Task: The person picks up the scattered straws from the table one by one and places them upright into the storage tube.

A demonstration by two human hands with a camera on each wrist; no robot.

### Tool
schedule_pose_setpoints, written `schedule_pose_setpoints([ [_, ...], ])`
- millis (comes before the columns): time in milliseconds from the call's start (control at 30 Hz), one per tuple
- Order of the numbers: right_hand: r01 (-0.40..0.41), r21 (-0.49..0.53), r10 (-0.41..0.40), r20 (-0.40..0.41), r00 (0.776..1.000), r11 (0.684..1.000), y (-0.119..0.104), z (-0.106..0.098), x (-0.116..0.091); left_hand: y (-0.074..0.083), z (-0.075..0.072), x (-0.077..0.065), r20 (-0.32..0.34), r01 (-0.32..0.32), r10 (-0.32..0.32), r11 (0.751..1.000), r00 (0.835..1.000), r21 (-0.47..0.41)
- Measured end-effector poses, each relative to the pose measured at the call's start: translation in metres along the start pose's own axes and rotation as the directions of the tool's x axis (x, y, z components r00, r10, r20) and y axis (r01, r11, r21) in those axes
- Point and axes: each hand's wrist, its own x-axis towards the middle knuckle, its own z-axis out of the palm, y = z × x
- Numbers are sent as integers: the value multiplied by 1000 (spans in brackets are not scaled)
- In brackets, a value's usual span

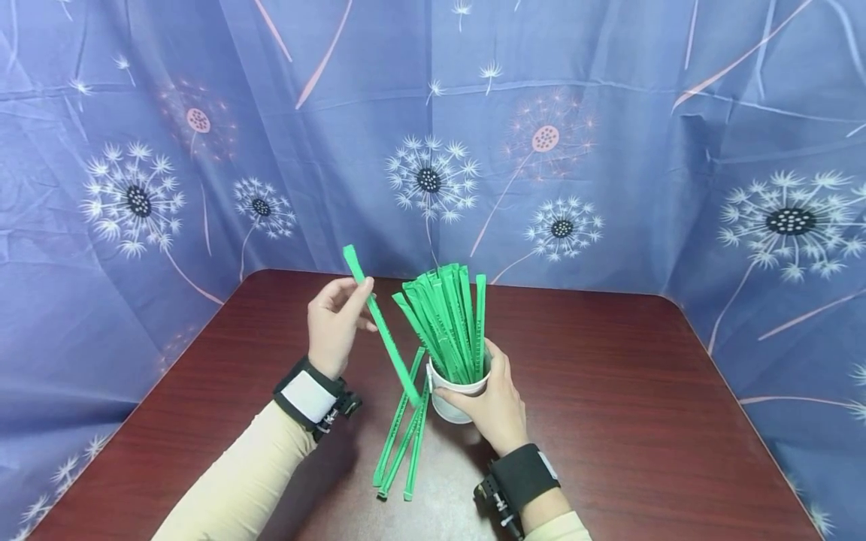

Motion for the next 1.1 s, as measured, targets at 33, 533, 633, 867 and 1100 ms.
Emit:
schedule_pose_setpoints([
  [33,-1,0,1,1,1000,1000,0,0,0,3,0,1,-3,-15,15,999,1000,-47],
  [533,4,3,-4,8,1000,1000,0,-1,0,-5,14,-12,119,-74,66,995,991,65],
  [633,9,10,-9,11,1000,1000,0,-1,0,-12,16,-16,168,-106,74,976,983,192],
  [867,9,16,-9,10,1000,1000,-1,-1,0,-21,19,-20,247,-119,36,936,968,332],
  [1100,-5,5,5,10,1000,1000,0,-1,-1,-28,23,-23,297,-182,43,869,954,460],
])
